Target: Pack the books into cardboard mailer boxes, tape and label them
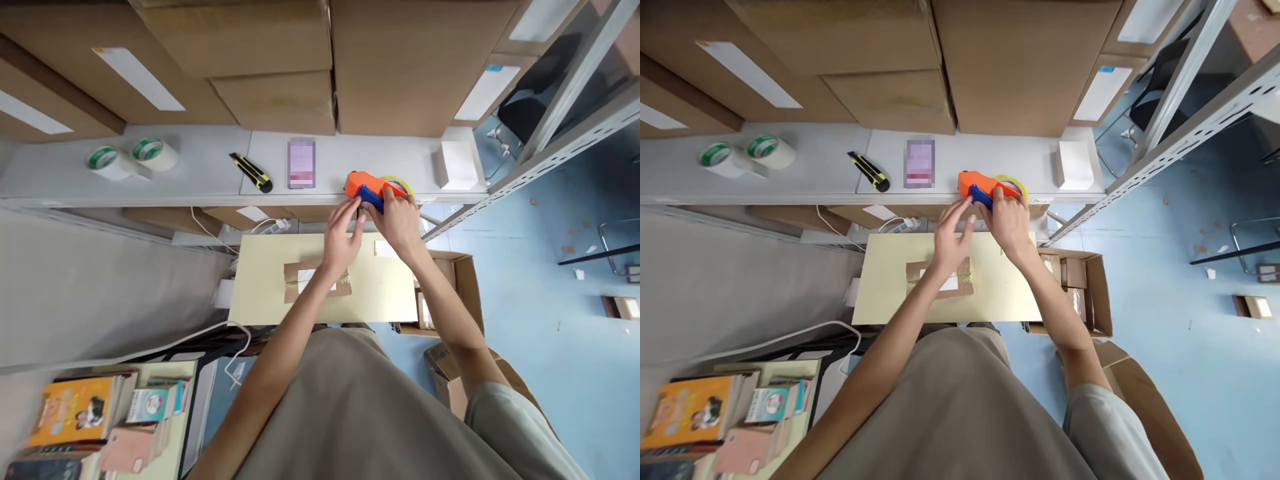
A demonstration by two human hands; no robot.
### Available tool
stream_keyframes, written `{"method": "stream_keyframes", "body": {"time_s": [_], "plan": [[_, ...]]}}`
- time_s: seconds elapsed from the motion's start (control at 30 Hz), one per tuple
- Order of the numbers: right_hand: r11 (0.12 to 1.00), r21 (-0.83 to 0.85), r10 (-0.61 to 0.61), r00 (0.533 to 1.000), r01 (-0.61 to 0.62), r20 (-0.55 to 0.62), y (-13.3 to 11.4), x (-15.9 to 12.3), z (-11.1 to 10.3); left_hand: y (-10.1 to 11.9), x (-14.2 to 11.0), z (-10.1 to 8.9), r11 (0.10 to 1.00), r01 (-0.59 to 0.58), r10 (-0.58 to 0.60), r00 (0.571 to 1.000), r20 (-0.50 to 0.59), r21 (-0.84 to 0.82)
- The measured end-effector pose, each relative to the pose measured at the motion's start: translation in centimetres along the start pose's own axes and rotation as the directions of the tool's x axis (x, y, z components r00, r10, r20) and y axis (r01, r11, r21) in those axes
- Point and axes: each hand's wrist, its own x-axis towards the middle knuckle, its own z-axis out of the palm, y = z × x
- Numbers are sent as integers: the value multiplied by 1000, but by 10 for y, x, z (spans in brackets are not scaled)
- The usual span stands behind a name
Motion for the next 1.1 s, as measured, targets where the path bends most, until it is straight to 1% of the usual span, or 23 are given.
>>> {"method": "stream_keyframes", "body": {"time_s": [0.07, 0.13, 0.17, 0.23, 0.27, 0.3, 0.33, 0.37, 0.4, 0.43, 0.47, 0.5, 0.53, 0.57, 0.63, 0.7, 0.77, 0.83, 0.93, 0.97, 1.0, 1.03, 1.1], "plan": [[1000, 22, 18, 1000, -17, -25, -4, 13, -11, 14, 22, 15, 998, -42, 42, 999, -6, -42], [998, 51, 41, 999, -40, -24, -3, 15, -13, 13, 24, 15, 998, -30, 31, 1000, 4, -50], [997, 69, 44, 999, -43, -12, 0, 10, -9, 6, 17, 8, 999, -3, 4, 1000, 15, -40], [993, 105, 47, 997, -53, 54, 7, -7, 12, -19, -14, -15, 994, 112, -113, 993, 25, 18], [990, 120, 56, 992, -70, 114, 10, -20, 28, -36, -36, -30, 975, 211, -212, 977, 12, 70], [986, 131, 74, 979, -100, 188, 12, -34, 47, -54, -61, -47, 931, 337, -337, 941, -21, 138], [981, 135, 99, 958, -140, 270, 13, -49, 68, -70, -88, -64, 850, 479, -475, 877, -75, 219], [973, 135, 127, 927, -185, 354, 12, -64, 89, -84, -114, -80, 727, 617, -607, 782, -138, 299], [963, 131, 158, 889, -235, 429, 10, -79, 110, -96, -139, -94, 582, 729, -718, 669, -194, 361], [951, 127, 187, 850, -283, 492, 7, -92, 130, -104, -161, -106, 443, 802, -799, 556, -230, 401], [938, 124, 210, 817, -323, 538, 3, -102, 147, -110, -178, -114, 342, 838, -855, 466, -229, 426], [926, 124, 229, 794, -356, 563, 0, -111, 162, -114, -191, -120, 280, 850, -889, 405, -214, 447], [916, 127, 245, 781, -381, 574, -4, -117, 174, -117, -199, -123, 257, 849, -907, 378, -189, 462], [907, 134, 258, 779, -399, 572, -6, -121, 183, -119, -204, -125, 267, 841, -912, 379, -159, 471], [890, 158, 283, 790, -428, 545, -8, -123, 194, -122, -203, -127, 335, 824, -898, 426, -110, 457], [864, 204, 308, 802, -461, 512, -6, -120, 198, -127, -198, -131, 406, 823, -882, 466, -65, 398], [825, 278, 330, 819, -492, 470, -4, -119, 200, -131, -193, -138, 458, 833, -870, 492, -38, 311], [779, 375, 338, 841, -502, 423, -2, -120, 202, -133, -191, -145, 510, 835, -848, 529, -40, 207], [712, 525, 315, 880, -467, 356, -4, -129, 209, -137, -198, -153, 595, 803, -800, 596, -75, 29], [693, 559, 309, 888, -455, 340, -5, -134, 212, -139, -202, -154, 609, 793, -790, 605, -95, -12], [678, 583, 308, 893, -449, 329, -6, -139, 216, -141, -208, -154, 608, 793, -791, 601, -118, -33], [665, 596, 314, 893, -450, 324, -8, -144, 221, -144, -214, -154, 592, 806, -801, 583, -138, -32], [642, 601, 337, 879, -477, 337, -11, -155, 234, -150, -229, -153, 529, 848, -839, 523, -152, 1]]}}
